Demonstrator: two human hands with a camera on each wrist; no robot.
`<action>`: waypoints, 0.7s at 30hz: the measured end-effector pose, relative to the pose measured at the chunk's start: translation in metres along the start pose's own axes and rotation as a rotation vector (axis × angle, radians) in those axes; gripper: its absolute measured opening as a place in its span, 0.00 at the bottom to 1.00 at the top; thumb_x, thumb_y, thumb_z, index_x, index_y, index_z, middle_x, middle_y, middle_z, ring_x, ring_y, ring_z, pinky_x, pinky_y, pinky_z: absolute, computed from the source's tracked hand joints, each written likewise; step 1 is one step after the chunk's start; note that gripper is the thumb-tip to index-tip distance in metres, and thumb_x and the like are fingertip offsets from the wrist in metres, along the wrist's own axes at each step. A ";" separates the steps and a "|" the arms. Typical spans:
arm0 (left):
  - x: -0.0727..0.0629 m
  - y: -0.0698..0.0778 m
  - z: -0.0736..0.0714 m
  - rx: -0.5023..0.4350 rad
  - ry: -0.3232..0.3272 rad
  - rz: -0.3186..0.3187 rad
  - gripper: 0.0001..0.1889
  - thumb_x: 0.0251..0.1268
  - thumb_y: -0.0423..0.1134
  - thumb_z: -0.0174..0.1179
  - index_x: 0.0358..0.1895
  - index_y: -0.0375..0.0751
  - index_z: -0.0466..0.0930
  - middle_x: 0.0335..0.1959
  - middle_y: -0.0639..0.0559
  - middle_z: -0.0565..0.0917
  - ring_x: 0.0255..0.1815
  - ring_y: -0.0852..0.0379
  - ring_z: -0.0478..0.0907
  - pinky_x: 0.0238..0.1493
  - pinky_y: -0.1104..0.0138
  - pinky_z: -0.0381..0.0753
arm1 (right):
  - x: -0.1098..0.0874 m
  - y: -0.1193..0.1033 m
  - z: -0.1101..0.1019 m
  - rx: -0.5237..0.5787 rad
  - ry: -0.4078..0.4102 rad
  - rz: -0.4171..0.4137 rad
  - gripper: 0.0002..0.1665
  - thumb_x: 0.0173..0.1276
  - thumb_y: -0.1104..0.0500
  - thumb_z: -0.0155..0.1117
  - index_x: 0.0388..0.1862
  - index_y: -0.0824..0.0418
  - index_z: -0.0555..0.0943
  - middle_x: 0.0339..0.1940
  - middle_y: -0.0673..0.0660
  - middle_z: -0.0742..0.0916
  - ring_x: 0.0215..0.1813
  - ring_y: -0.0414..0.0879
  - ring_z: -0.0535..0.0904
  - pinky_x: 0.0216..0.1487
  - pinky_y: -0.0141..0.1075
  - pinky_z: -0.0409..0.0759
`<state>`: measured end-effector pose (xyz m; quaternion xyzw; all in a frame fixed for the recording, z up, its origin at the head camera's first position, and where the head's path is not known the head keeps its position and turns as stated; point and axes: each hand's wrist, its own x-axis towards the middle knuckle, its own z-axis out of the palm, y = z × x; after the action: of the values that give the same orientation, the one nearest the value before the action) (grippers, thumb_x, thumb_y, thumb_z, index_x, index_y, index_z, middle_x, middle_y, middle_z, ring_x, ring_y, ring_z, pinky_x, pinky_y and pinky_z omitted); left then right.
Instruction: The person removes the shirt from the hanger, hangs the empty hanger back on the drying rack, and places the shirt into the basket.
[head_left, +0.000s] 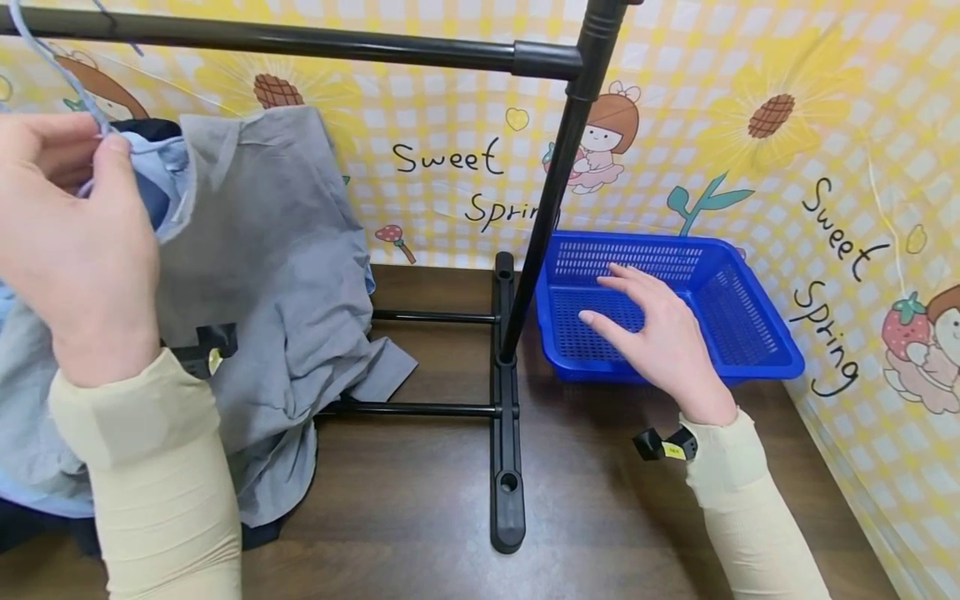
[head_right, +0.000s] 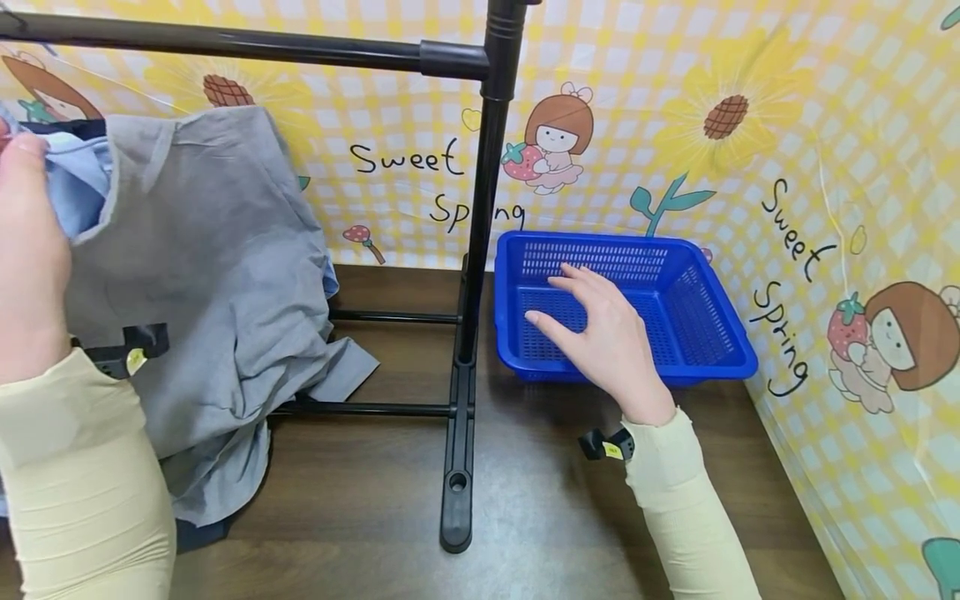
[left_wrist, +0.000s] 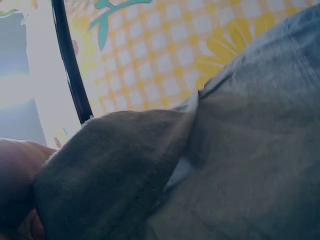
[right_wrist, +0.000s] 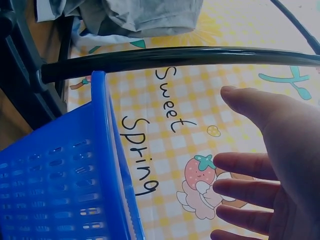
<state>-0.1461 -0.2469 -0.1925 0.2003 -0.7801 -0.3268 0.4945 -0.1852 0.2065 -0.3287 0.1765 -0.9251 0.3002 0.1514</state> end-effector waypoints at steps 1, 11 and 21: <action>0.000 0.001 0.000 -0.006 0.002 0.018 0.14 0.77 0.49 0.55 0.57 0.54 0.83 0.52 0.63 0.84 0.49 0.74 0.75 0.57 0.77 0.67 | 0.000 0.000 0.000 -0.001 0.002 0.000 0.37 0.68 0.35 0.67 0.67 0.55 0.81 0.74 0.52 0.74 0.77 0.53 0.62 0.72 0.62 0.59; -0.001 0.010 0.000 -0.108 0.072 0.167 0.13 0.78 0.49 0.54 0.57 0.53 0.82 0.46 0.71 0.82 0.46 0.74 0.75 0.56 0.76 0.69 | 0.001 -0.001 -0.004 0.001 0.004 0.011 0.37 0.68 0.35 0.67 0.67 0.54 0.81 0.74 0.52 0.74 0.78 0.53 0.62 0.72 0.63 0.57; -0.003 -0.007 -0.001 -0.153 0.103 0.184 0.18 0.71 0.61 0.58 0.57 0.62 0.83 0.47 0.65 0.87 0.46 0.67 0.79 0.53 0.76 0.71 | 0.000 -0.001 -0.007 0.010 0.027 0.006 0.36 0.68 0.36 0.68 0.68 0.54 0.80 0.74 0.51 0.74 0.78 0.52 0.62 0.72 0.63 0.57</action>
<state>-0.1441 -0.2500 -0.1987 0.1062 -0.7413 -0.3280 0.5758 -0.1833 0.2099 -0.3226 0.1703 -0.9220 0.3077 0.1618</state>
